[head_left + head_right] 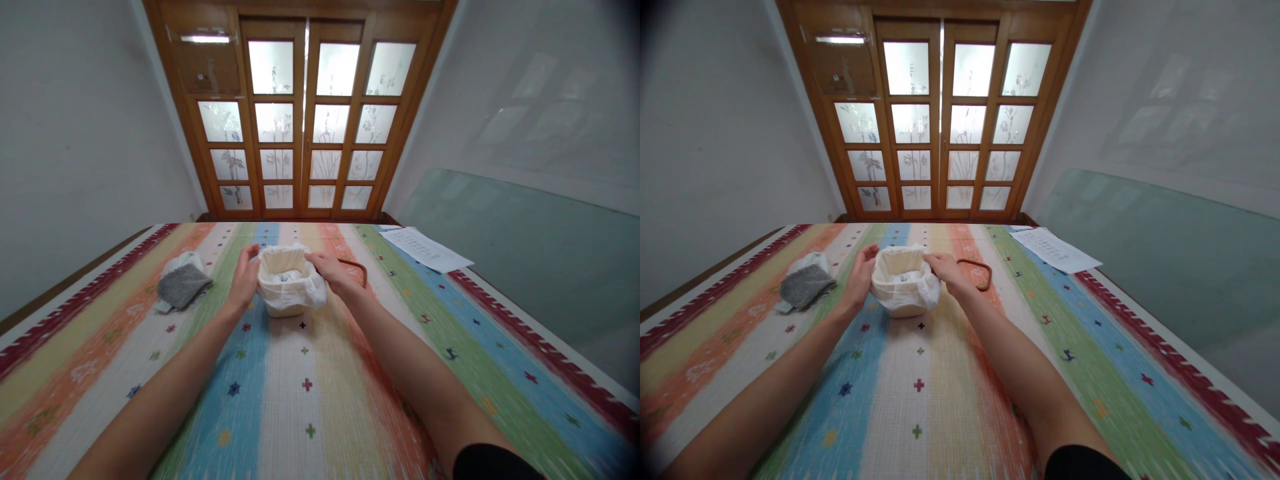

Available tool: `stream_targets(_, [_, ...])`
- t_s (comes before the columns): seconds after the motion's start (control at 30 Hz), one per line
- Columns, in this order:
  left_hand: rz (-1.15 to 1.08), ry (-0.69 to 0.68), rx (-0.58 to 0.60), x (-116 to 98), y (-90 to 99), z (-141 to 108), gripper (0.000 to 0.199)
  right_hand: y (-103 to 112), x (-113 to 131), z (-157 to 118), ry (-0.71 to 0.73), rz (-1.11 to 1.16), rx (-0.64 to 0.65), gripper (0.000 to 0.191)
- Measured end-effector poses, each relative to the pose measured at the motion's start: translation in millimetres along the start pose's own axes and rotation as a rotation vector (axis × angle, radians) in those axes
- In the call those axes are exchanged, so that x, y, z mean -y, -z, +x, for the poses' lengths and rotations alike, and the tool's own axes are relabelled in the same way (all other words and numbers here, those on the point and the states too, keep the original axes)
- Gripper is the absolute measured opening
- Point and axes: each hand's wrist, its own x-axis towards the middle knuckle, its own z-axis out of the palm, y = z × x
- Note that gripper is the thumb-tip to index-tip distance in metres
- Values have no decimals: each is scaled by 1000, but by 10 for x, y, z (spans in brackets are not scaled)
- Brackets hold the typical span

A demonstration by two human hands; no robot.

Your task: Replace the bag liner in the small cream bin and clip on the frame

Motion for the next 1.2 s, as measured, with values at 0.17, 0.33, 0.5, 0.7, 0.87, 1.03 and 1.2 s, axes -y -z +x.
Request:
stream_targets(0.17, [178,96,30,-46,161,108,28,-9,6,-36,2,23,-13,44])
stream_targets(0.33, [192,134,138,-45,189,109,40,-27,10,-64,20,29,-21,47])
stream_targets(0.5, [152,193,204,-35,189,94,49,-19,-24,-52,50,14,16,49])
stream_targets(0.7, [42,256,138,35,167,108,52,381,-32,81,240,-346,78,49])
stream_targets(0.87, [-30,274,55,101,169,156,53,1010,-132,173,137,-1111,-130,28])
stream_targets(1.03, [-129,311,3,127,187,192,55,1367,-445,237,-232,-1280,-298,33])
stream_targets(1.2, [-142,329,13,161,201,217,54,1549,-712,263,-486,-1216,-343,37])
